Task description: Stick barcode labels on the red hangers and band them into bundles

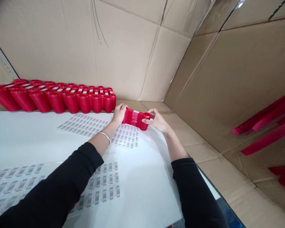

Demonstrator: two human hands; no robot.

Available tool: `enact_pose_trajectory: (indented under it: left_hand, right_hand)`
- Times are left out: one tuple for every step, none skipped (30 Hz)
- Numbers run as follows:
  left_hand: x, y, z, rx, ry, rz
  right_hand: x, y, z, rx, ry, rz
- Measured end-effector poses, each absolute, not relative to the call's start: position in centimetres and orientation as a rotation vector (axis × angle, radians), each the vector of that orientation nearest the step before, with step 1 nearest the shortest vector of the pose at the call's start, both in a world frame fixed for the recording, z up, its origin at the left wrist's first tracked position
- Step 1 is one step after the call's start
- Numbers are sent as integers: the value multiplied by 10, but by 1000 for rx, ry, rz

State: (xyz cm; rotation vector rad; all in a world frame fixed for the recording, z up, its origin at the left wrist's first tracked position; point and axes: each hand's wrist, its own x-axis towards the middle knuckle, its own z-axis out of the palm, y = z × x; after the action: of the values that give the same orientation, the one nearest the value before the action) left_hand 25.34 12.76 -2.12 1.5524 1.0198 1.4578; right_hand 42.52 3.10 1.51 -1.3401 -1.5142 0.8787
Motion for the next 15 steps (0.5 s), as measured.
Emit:
enact_pose_trajectory:
  left_hand:
    - [253, 127, -21, 1551, 1019, 1455]
    - [253, 127, -20, 1550, 1020, 1452]
    - [253, 127, -20, 1550, 1021, 1448]
    - [253, 127, -19, 1549, 1024, 1443]
    - [253, 127, -19, 1547, 1028, 1440]
    - [253, 127, -18, 1544, 1034, 1437]
    - [254, 128, -18, 1539, 1040, 1435]
    - [254, 128, -18, 1533, 1047, 1434]
    - [255, 129, -17, 1526, 1052, 1434]
    - [256, 130, -17, 1519, 1056, 1435]
    - [256, 130, -17, 1513, 1058, 1437]
    - [257, 130, -16, 1508, 1057, 1439]
    - [257, 130, -16, 1502, 1056, 1442]
    - [257, 130, -16, 1498, 1055, 1444]
    - [256, 130, -16, 1494, 1053, 1445]
  right_hand:
    - [424, 30, 17, -1358, -1521, 877]
    - [422, 29, 18, -1373, -1523, 877]
    - [421, 28, 18, -1386, -1522, 878]
    - [420, 27, 17, -1403, -1523, 879]
    - [419, 26, 15, -1427, -1531, 873]
    - [418, 25, 11, -1445, -1552, 856]
    - [418, 24, 7, -1450, -1583, 834]
    - [418, 23, 3, -1444, -1621, 811]
    - [418, 23, -2, -1428, -1661, 787]
    - [419, 22, -7, -1408, -1694, 765]
    - [419, 23, -10, -1394, -1718, 745]
    - [420, 23, -13, -1400, -1732, 727]
    - [421, 24, -15, -1422, -1742, 705]
    - [422, 24, -16, -1448, -1750, 679]
    - [422, 25, -15, -1472, -1755, 650]
